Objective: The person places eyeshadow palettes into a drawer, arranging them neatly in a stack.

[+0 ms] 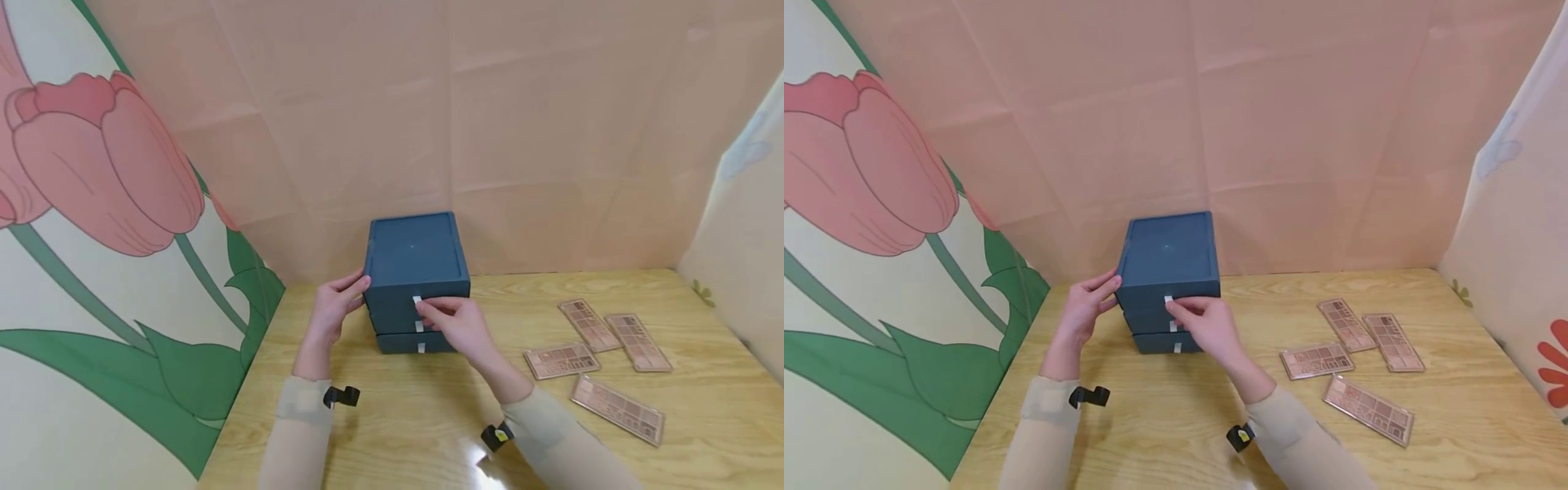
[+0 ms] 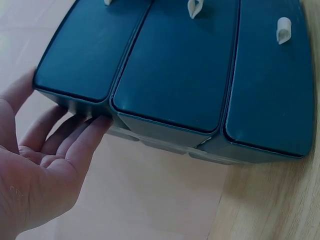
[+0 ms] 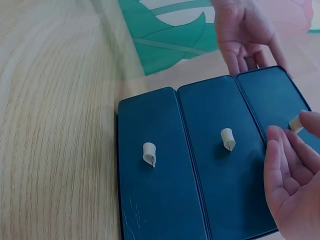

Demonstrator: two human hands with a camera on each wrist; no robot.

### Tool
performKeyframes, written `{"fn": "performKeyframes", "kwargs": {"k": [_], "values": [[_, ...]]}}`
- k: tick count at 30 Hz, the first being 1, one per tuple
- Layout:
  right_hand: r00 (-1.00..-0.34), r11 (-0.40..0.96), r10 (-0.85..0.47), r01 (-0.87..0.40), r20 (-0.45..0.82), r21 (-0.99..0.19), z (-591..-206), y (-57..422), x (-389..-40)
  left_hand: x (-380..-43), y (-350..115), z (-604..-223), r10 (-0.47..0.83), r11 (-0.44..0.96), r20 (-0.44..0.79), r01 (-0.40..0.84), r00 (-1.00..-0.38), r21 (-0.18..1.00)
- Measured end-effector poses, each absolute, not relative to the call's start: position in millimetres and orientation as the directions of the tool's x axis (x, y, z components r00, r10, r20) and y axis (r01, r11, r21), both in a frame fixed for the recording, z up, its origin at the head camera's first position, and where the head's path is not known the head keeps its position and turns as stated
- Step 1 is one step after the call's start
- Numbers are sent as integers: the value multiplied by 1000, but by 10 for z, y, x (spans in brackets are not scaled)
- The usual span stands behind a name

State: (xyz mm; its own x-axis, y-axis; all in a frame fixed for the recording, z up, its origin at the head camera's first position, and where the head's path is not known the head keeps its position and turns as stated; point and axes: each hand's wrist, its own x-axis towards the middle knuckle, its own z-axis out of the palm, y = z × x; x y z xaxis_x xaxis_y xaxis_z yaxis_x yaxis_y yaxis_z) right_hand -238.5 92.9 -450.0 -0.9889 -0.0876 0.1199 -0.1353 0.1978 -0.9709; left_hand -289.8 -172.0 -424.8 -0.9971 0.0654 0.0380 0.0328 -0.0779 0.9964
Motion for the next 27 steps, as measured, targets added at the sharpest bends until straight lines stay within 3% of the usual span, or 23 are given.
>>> {"fn": "performKeyframes", "kwargs": {"k": [16, 27], "values": [[-950, 331, -68, -311, 306, -891, -4519, 901, -2282, -2921, -1720, -4229, 98, -176, 8, -9, -995, 984], [-899, 381, -125, -435, 421, -816, -4543, 944, -2178, -2921, -1742, -4262, 115, -159, 22, 3, -993, 987]]}}
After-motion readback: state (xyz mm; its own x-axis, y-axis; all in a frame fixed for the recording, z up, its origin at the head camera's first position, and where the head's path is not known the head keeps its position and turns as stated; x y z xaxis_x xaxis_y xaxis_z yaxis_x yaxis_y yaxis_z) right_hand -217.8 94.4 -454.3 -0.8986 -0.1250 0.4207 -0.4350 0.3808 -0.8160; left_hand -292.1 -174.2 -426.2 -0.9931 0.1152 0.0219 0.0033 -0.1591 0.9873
